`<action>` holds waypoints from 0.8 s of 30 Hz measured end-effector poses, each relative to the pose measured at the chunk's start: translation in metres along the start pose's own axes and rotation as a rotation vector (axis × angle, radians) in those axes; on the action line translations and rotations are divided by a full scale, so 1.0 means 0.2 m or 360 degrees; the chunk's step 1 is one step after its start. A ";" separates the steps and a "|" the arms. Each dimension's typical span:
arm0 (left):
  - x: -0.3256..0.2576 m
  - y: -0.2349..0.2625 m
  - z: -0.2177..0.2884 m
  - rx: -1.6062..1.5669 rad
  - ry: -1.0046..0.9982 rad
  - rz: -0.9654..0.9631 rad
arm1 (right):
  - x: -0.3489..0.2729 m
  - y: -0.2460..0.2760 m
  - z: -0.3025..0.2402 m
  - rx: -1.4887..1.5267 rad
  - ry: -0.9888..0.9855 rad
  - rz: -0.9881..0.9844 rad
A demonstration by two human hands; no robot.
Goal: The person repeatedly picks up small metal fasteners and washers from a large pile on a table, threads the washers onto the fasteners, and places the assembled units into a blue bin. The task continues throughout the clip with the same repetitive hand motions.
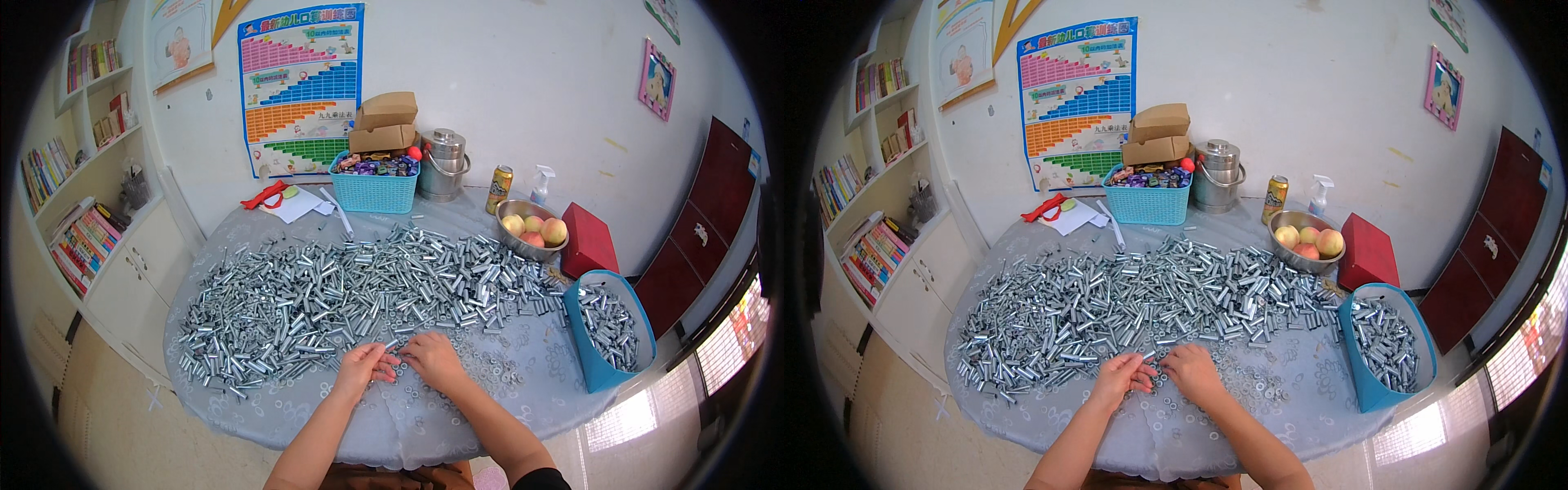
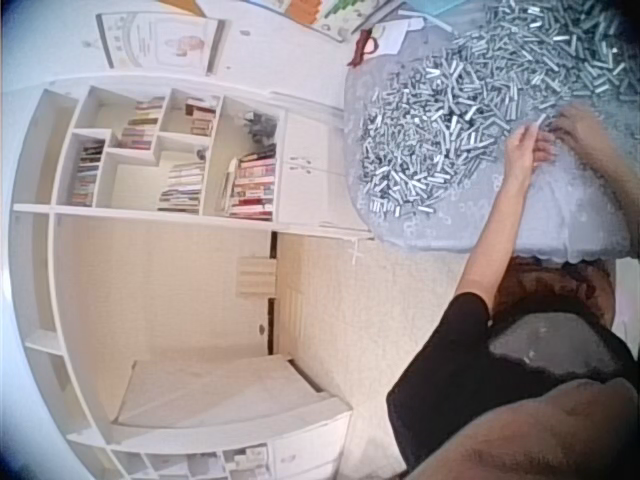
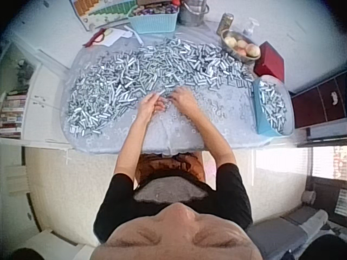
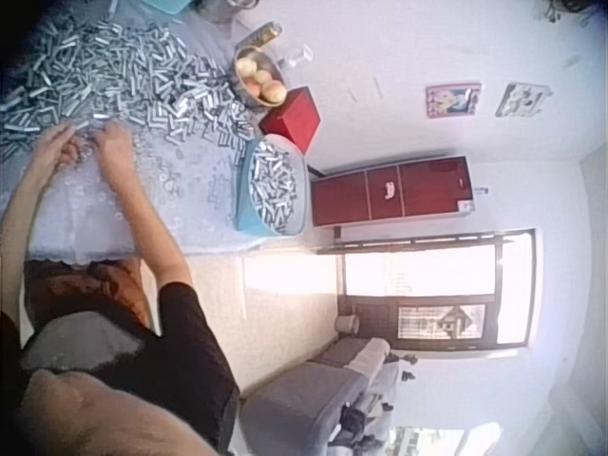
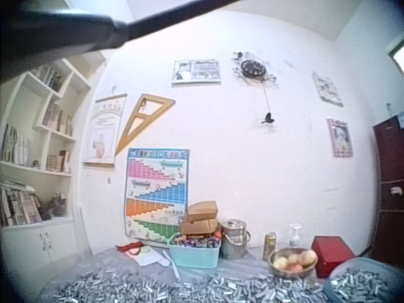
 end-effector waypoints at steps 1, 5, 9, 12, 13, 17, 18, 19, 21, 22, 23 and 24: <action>0.00 0.00 0.00 0.0002 0.0008 -0.0013 | 0.00 -0.01 0.01 -0.0002 -0.0020 -0.0031; 0.00 0.00 -0.02 0.0018 0.0036 -0.0033 | -0.01 -0.01 0.04 0.0058 -0.0054 -0.0011; 0.01 0.00 -0.02 0.0032 0.0058 -0.0055 | -0.02 0.01 0.05 0.0078 -0.0037 0.0017; 0.00 0.00 -0.02 0.0040 0.0064 -0.0044 | -0.02 0.02 0.06 0.0192 -0.0076 0.0051; 0.00 0.00 -0.02 0.0044 0.0069 -0.0046 | -0.02 0.02 0.08 0.0286 -0.0122 0.0071; 0.00 -0.01 -0.02 0.0058 0.0088 -0.0043 | -0.07 0.00 0.19 0.0972 -0.0457 0.0287; 0.00 -0.01 -0.02 0.0061 0.0093 -0.0040 | -0.08 -0.01 0.21 0.1136 -0.0552 0.0285; -0.01 -0.02 -0.02 0.0074 0.0113 -0.0041 | -0.09 0.00 0.21 0.1298 -0.0648 0.0279; -0.01 -0.03 -0.02 0.0100 0.0153 -0.0044 | -0.09 -0.01 0.21 0.1454 -0.0724 0.0261; -0.01 -0.03 -0.02 0.0089 0.0161 -0.0070 | -0.09 -0.01 0.21 0.1448 -0.0703 0.0249; -0.01 -0.04 -0.03 0.0078 0.0168 -0.0096 | -0.09 -0.01 0.20 0.1443 -0.0682 0.0238; -0.01 -0.04 -0.04 0.0067 0.0176 -0.0122 | -0.08 -0.01 0.20 0.1469 -0.0647 0.0248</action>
Point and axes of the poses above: each hand's wrist, its own x-axis towards the middle knuckle, its own y-axis out of the back of the hand, z = x × y, the point moved 7 cm from there along x, towards the middle knuckle, and after that the axes turned 9 degrees about -z, right-handed, at the moved point
